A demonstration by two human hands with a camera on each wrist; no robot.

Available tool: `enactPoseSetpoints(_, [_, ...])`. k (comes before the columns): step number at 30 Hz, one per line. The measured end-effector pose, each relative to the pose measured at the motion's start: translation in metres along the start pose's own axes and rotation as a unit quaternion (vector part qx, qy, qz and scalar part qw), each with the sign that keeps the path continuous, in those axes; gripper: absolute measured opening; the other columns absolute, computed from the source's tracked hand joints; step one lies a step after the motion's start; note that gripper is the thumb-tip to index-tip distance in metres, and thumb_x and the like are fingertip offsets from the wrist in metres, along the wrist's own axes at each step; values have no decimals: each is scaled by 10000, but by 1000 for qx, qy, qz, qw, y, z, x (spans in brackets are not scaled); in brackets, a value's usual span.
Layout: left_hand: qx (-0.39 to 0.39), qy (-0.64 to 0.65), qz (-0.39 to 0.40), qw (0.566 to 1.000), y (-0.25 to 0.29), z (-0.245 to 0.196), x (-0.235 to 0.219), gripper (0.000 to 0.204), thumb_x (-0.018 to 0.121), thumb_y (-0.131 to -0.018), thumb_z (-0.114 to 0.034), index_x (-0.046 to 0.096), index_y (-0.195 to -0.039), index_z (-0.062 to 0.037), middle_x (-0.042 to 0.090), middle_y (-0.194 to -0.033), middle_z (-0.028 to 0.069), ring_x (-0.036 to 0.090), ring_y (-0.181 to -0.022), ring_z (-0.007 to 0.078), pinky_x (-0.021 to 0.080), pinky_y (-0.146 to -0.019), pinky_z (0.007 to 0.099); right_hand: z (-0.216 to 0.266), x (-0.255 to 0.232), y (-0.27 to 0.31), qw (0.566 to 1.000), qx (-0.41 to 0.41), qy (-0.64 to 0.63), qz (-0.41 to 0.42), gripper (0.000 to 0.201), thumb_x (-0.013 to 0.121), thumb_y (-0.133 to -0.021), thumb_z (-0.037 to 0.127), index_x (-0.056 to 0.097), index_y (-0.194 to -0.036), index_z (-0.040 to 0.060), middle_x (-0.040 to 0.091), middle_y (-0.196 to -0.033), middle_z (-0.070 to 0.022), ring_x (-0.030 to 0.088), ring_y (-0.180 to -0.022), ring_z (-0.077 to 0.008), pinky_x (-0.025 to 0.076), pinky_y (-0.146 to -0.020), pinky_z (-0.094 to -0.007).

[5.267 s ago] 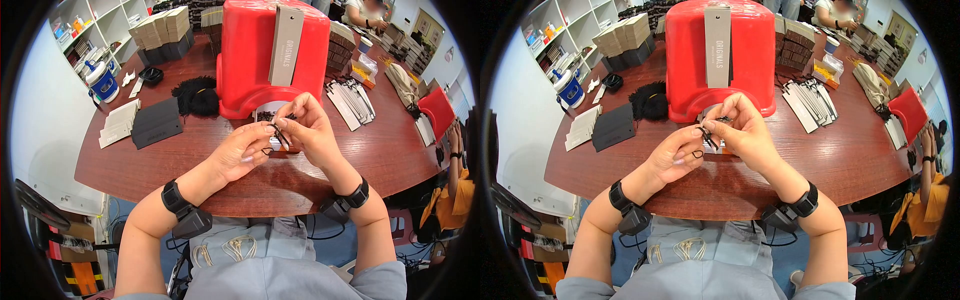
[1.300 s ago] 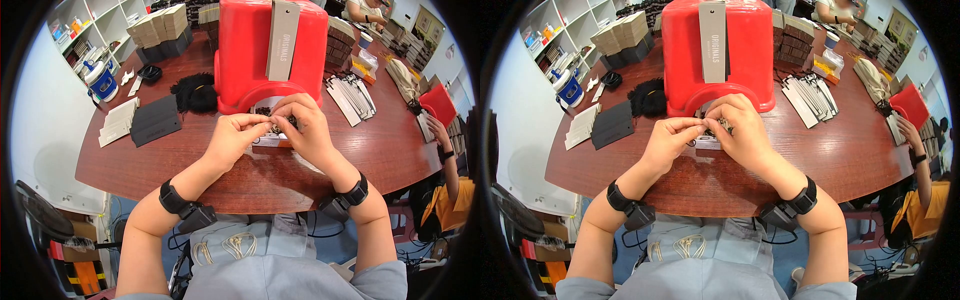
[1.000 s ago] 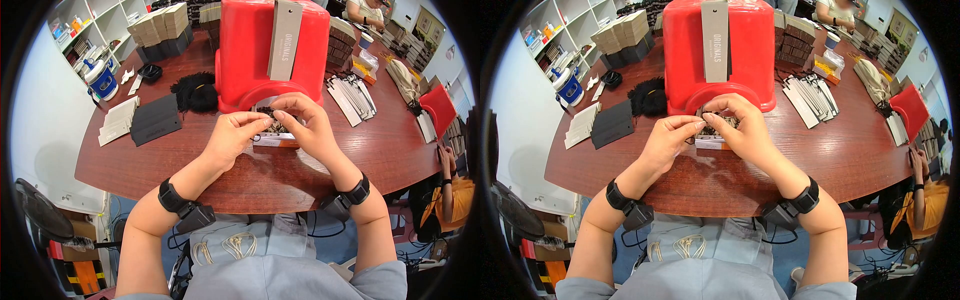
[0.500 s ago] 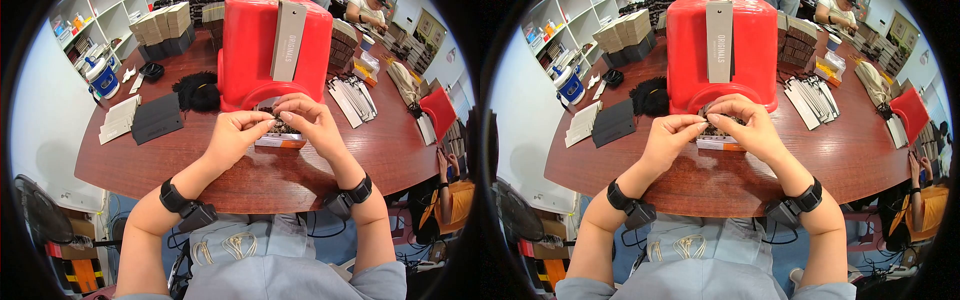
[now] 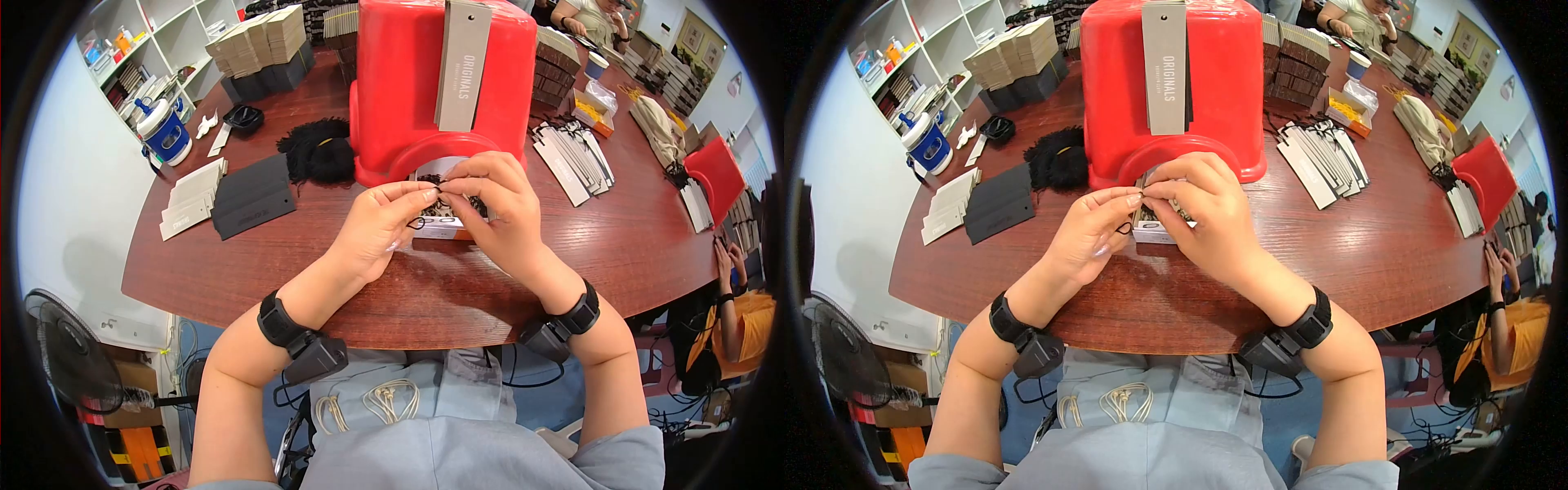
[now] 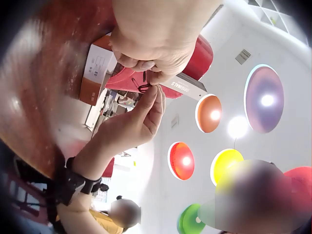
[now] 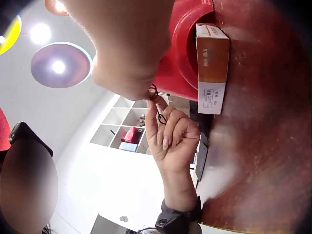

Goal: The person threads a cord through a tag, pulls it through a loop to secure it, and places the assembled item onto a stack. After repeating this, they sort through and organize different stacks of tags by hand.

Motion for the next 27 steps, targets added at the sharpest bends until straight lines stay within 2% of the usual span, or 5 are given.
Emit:
enactPoseSetpoints(4, [-34,78,48,995,2,-2,7,123,555,-788,-115,578,-866,-23,568,-720,-2,342,-400,1,242,-345,147,7,0,1,995,-87,51,-25,178,630,-569,9,571,-734,42,552,-813,-36,511,-764,-213,413,-675,-320])
enactPoseSetpoints(6, [-30,35,34,998,1,-2,6,141,499,-826,-156,558,-869,-36,347,-414,-82,266,-323,7,205,-340,163,12,-1,2,988,-127,86,-25,194,632,-555,33,576,-741,41,549,-828,-32,505,-774,-213,412,-688,-329])
enactPoseSetpoints(10, [-33,52,52,997,-1,1,4,131,497,-829,-151,561,-860,-41,398,-450,-67,273,-324,11,207,-340,161,14,-2,2,983,-141,111,-21,201,631,-556,44,584,-751,49,553,-858,-34,504,-789,-214,412,-700,-331])
enactPoseSetpoints(19, [-28,73,34,996,0,-3,4,114,517,-814,-125,565,-857,-31,502,-554,-22,280,-325,21,208,-335,168,-5,-4,-1,995,50,-86,-1,222,621,-629,68,601,-849,47,546,-910,-64,511,-863,-216,389,-765,-313])
enactPoseSetpoints(27, [8,38,17,999,-1,-7,0,110,539,-796,-101,564,-862,-17,529,-595,-7,307,-343,25,229,-340,165,-35,21,18,911,261,-309,85,126,591,-723,77,583,-819,-4,525,-906,-71,503,-860,-133,387,-771,-260])
Point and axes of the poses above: each hand's wrist, its own y-axis away from the middle knuckle, its own x-axis out of the palm, z = x × y, the point moved 6 cm from there along -y, towards the middle knuckle
